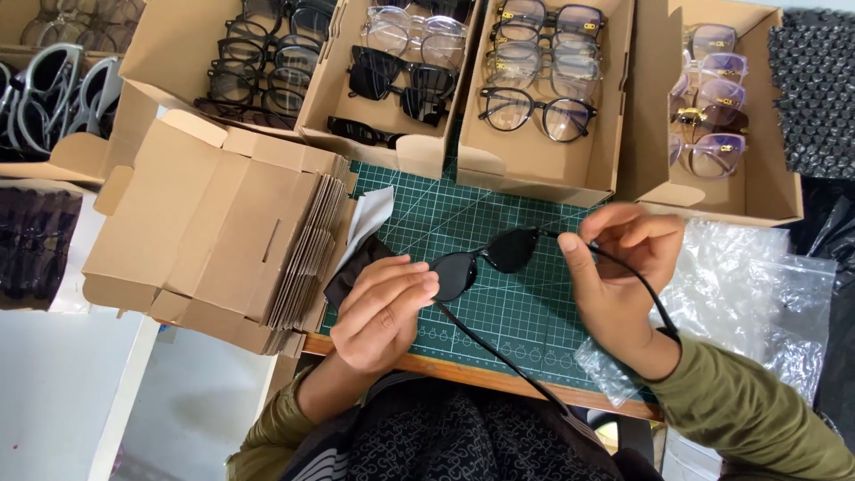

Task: The person wipes eyeglasses with a cloth, places them in a plastic sleeve, wraps them in bubble wrap, and secures them inside a cardboard box before putting the box into a mailing envelope.

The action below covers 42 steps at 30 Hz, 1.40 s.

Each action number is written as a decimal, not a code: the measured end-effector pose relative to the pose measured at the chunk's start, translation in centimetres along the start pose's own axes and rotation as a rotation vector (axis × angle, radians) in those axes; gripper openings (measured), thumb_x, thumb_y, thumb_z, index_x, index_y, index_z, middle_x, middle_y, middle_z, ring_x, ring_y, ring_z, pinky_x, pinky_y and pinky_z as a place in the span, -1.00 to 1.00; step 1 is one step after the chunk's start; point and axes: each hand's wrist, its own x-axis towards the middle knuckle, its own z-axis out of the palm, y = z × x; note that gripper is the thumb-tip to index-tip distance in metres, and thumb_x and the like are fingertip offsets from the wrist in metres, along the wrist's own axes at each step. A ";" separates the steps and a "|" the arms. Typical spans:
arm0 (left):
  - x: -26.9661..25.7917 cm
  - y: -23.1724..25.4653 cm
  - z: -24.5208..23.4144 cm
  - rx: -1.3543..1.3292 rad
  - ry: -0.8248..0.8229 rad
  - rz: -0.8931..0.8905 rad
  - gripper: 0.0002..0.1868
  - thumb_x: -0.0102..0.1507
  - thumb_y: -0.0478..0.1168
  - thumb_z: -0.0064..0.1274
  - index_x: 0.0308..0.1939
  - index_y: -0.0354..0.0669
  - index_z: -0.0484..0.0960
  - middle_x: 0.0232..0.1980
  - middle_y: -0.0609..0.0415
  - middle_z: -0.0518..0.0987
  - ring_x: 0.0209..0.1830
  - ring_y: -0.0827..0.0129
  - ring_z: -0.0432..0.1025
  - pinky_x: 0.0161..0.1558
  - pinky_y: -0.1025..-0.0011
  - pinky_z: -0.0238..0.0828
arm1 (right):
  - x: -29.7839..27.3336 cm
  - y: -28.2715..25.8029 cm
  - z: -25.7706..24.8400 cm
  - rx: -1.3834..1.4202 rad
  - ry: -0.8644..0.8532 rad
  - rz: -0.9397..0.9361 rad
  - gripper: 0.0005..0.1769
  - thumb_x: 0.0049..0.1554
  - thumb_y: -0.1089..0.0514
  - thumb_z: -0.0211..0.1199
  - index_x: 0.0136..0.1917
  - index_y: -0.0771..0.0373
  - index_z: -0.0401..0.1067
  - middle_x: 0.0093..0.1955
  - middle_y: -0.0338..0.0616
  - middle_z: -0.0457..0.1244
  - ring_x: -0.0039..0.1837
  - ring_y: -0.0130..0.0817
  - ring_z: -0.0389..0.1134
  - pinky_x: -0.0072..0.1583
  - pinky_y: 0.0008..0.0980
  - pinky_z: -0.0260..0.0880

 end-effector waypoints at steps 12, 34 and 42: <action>-0.8 1.5 0.6 0.120 -0.078 -0.001 -0.90 0.22 -0.41 0.23 -0.21 -0.21 0.81 -0.21 0.02 0.77 -0.24 0.27 0.65 0.05 0.15 0.64 | -1.1 -0.8 0.0 0.137 -0.179 -0.200 -0.47 -0.15 0.32 0.63 -0.05 0.36 0.34 -0.11 0.06 0.37 -0.21 -0.28 0.32 -0.12 -0.36 0.41; 4.3 0.6 -2.6 -0.549 -0.215 -0.932 -0.37 0.50 -0.03 -0.04 0.59 -0.13 0.14 0.57 -0.22 0.29 0.50 0.02 0.37 0.55 0.03 0.39 | 2.7 -5.3 -3.8 0.714 -0.595 0.169 -0.80 0.43 0.17 -0.05 0.09 0.14 0.41 -0.13 -0.21 0.37 -0.21 -0.52 0.36 -0.01 -0.40 0.43; 0.1 -2.0 -3.9 -1.001 -0.116 -1.142 -0.56 0.41 -0.36 0.14 0.38 -0.21 0.50 0.11 -0.05 0.67 0.16 0.22 0.58 0.18 0.23 0.66 | 3.6 -3.5 -3.8 0.865 -0.482 0.558 -0.85 0.41 0.09 0.03 0.02 0.13 0.35 -0.21 -0.28 0.23 -0.22 -0.42 0.19 -0.06 -0.29 0.29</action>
